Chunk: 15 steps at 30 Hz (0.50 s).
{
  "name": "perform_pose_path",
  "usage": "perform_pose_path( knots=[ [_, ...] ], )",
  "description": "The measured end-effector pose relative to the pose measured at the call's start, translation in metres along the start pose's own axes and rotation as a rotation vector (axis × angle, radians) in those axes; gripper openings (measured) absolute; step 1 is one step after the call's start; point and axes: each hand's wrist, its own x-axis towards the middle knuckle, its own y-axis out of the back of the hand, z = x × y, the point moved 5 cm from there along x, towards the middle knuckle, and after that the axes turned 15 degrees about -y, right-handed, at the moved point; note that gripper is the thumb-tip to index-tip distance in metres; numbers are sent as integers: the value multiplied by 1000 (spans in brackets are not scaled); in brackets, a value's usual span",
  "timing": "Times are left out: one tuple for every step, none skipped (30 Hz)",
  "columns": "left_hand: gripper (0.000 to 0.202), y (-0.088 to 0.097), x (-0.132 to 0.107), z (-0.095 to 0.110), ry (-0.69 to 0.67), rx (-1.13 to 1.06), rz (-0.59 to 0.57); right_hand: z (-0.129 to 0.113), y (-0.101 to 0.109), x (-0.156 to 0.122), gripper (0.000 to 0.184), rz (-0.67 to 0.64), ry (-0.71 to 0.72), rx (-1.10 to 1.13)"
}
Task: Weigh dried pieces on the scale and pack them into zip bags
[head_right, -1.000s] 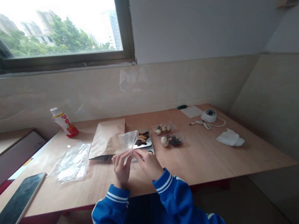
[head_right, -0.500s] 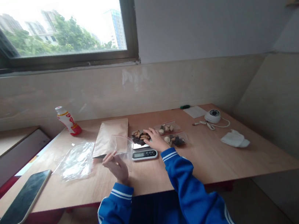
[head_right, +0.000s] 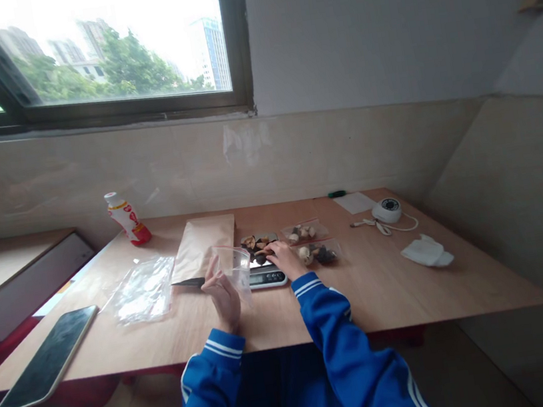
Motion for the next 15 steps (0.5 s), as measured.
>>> perform_pose_path(
  knots=[
    [9, -1, -1, -1, 9, -2, -6, 0, 0, -1, 19, 11, -2, 12],
    [8, -1, -2, -2, 19, -1, -10, 1, 1, -1, 19, 24, -5, 34],
    [8, -1, -4, -3, 30, -1, -12, 2, 1, -1, 19, 40, -13, 64],
    [8, -1, -5, -4, 37, -1, -12, 4, 3, -2, 19, 59, -27, 100],
    [8, -1, -6, -4, 39, -4, -12, 6, 4, -2, 19, 81, -46, 141],
    [9, -2, -6, -5, 36, -9, -12, 9, 6, -1, 19, 102, -71, 188],
    [9, -2, -7, -5, 31, -15, -13, 11, 8, -1, 19, 123, -99, 240],
    [9, -2, -7, -5, 26, -22, -15, 13, 10, 0, 19, 142, -128, 298],
    [9, -3, -8, -6, 21, -28, -17, 14, 13, 1, 19, 158, -155, 364],
    [9, -3, -8, -6, 17, -34, -21, 13, 15, 2, 20, 168, -177, 436],
    [9, -3, -8, -7, 16, -42, -25, 11, 17, 3, 22, 172, -193, 514],
    [9, -4, -8, -7, 14, -48, -28, 8, 19, 4, 26, 169, -202, 596],
    [9, -4, -8, -8, 10, -54, -30, 2, 21, 5, 30, 156, -204, 681],
    [10, -4, -8, -8, 5, -58, -34, -4, 24, 5, 34, 132, -204, 763],
    [10, -4, -8, -8, -1, -61, -38, -12, 26, 5, 38, 100, -202, 839]
  ],
)
